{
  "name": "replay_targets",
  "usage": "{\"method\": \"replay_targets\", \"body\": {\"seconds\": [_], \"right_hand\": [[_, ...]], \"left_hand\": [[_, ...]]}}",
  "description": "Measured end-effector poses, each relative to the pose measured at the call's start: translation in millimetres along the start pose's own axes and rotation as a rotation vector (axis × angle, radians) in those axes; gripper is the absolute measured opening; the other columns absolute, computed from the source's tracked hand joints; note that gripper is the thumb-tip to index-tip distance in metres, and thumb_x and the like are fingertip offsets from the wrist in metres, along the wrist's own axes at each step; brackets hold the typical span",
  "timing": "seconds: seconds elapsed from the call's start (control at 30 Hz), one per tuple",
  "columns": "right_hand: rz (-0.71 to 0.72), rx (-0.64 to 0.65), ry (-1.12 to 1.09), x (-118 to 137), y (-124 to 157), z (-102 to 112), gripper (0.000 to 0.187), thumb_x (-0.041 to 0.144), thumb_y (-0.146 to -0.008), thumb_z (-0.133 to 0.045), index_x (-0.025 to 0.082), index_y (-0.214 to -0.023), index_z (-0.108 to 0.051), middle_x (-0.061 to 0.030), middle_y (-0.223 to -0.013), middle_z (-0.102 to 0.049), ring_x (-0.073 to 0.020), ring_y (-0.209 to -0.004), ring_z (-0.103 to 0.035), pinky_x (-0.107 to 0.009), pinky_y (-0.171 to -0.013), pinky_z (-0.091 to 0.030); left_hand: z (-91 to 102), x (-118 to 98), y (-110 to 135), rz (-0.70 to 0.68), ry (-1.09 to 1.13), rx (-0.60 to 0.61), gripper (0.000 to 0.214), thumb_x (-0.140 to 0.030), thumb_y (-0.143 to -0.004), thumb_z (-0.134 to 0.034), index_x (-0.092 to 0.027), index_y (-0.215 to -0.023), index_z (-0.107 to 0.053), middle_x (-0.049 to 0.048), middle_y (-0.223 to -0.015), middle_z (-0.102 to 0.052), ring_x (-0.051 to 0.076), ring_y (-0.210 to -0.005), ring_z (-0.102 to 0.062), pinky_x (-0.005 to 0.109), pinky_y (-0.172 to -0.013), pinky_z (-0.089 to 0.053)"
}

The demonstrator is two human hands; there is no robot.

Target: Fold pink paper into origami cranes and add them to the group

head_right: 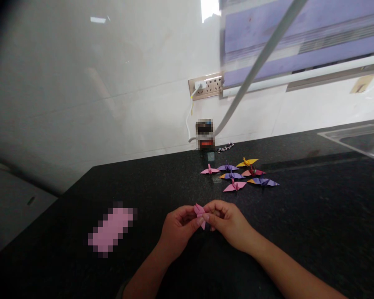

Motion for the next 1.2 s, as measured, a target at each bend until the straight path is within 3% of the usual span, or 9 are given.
{"method": "replay_targets", "body": {"seconds": [0.47, 0.8, 0.97, 1.2], "right_hand": [[-0.001, -0.019, 0.124, 3, 2, -2, 0.017, 0.03, -0.075, -0.053, 0.013, -0.074, -0.056, -0.0001, -0.064, -0.054, -0.0067, -0.05, -0.044, -0.02, -0.048, -0.036], [-0.019, -0.035, 0.092, 1, 5, -5, 0.018, 0.031, -0.075, -0.053, 0.013, -0.072, -0.054, 0.0017, -0.058, -0.05, -0.0064, -0.047, -0.042, -0.018, -0.044, -0.034], [-0.024, -0.052, 0.088, -1, 2, -7, 0.021, 0.034, -0.074, -0.053, 0.014, -0.069, -0.053, 0.0031, -0.055, -0.047, -0.0057, -0.044, -0.04, -0.017, -0.041, -0.033], [-0.007, -0.127, 0.005, -4, -1, -8, 0.023, 0.037, -0.071, -0.057, 0.014, -0.069, -0.054, 0.0007, -0.059, -0.055, -0.0067, -0.045, -0.044, -0.02, -0.043, -0.036]], "left_hand": [[1.9, 1, 3, 0.01, -0.275, -0.101, 0.02, -0.03, -0.073, -0.052, -0.014, -0.072, -0.063, 0.0034, -0.065, -0.061, 0.014, -0.061, -0.054, 0.024, -0.057, -0.041], [1.0, 2, 5, -0.018, -0.374, -0.055, 0.025, -0.034, -0.077, -0.045, -0.014, -0.071, -0.06, 0.0019, -0.064, -0.058, 0.012, -0.059, -0.051, 0.022, -0.054, -0.037], [-0.2, 5, 4, 0.01, -0.246, -0.051, 0.024, -0.033, -0.076, -0.047, -0.013, -0.07, -0.059, 0.0015, -0.062, -0.057, 0.012, -0.058, -0.05, 0.021, -0.054, -0.038], [-1.7, 5, -4, 0.177, 0.222, -0.078, 0.021, -0.028, -0.068, -0.059, -0.012, -0.081, -0.057, 0.0029, -0.068, -0.059, 0.01, -0.059, -0.053, 0.022, -0.057, -0.041]]}}
Point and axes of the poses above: each hand's wrist, its own y-axis away from the middle knuckle, its own z-axis out of the back of the hand, x = y × z, the point moved 2 cm from there along -y, towards the middle knuckle
